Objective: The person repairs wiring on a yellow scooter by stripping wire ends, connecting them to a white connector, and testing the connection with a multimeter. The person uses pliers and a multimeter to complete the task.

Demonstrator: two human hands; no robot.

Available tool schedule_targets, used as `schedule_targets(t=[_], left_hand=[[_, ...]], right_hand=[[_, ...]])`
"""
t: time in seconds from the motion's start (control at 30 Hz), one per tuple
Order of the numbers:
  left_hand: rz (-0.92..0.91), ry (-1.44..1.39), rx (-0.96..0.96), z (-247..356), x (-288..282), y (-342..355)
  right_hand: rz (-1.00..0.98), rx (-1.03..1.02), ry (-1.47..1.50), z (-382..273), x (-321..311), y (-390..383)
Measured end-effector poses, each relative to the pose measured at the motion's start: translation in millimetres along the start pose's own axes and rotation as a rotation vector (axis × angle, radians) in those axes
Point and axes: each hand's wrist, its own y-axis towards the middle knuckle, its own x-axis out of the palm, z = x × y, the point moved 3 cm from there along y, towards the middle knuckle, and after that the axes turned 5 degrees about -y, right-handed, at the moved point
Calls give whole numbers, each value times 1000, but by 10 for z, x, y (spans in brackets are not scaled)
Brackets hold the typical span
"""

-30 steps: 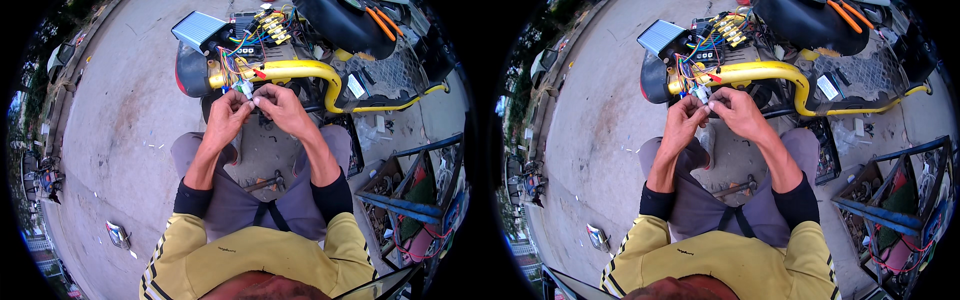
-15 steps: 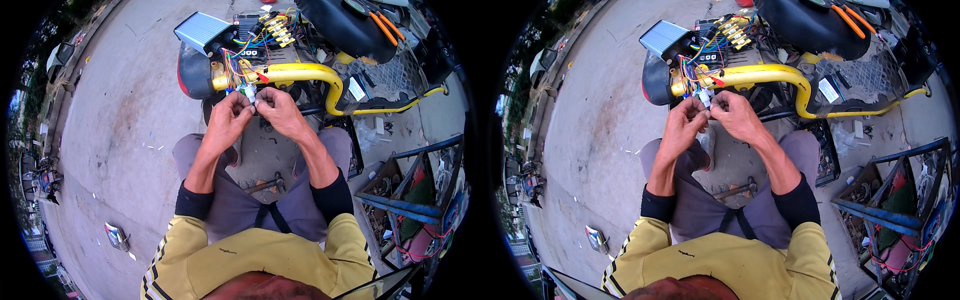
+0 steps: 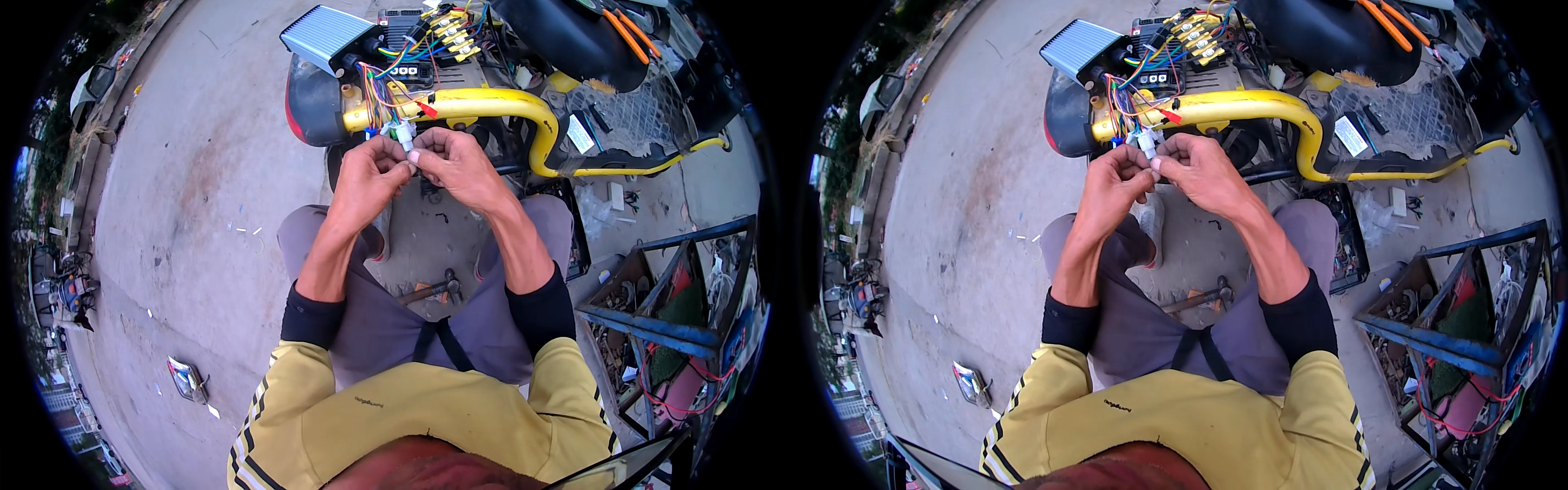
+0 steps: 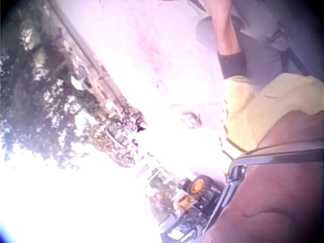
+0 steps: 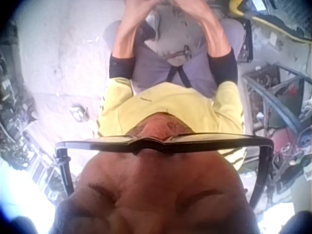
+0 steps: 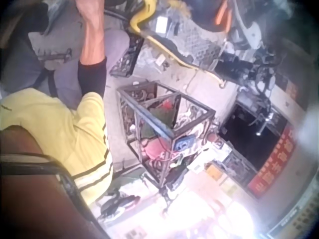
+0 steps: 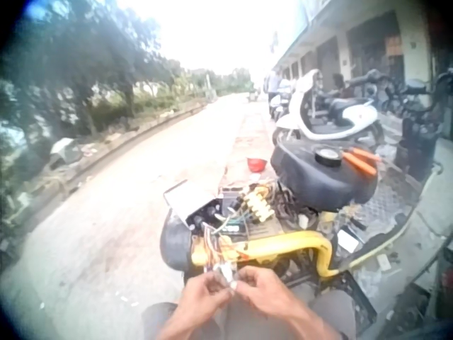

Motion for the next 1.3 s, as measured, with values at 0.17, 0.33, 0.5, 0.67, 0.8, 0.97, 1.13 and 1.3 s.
schedule_targets(t=[0.17, 0.33, 0.5, 0.67, 0.8, 0.97, 1.13, 1.3], left_hand=[[14, -30, -8, -1, -55, 13], [209, 364, 269, -2, -9, -42], [194, 254, 362, 129, 115, -123], [-64, -112, 257, 65, 62, -87], [-70, -325, 241, 114, 106, -97], [-25, -404, 251, 113, 127, -36], [49, -371, 300, 26, 105, 8], [116, -322, 345, 37, 126, 7]], right_hand=[[35, -61, -117, -28, 6, 2], [174, -196, -438, -103, -24, -48], [211, -235, -322, -57, -88, -75], [31, -130, 226, -135, -200, -143], [-101, -196, 498, -152, -223, -180], [-105, -221, 612, -143, -183, -147], [-45, -242, 625, -15, -129, -59], [74, -227, 515, -1, -66, -39]])
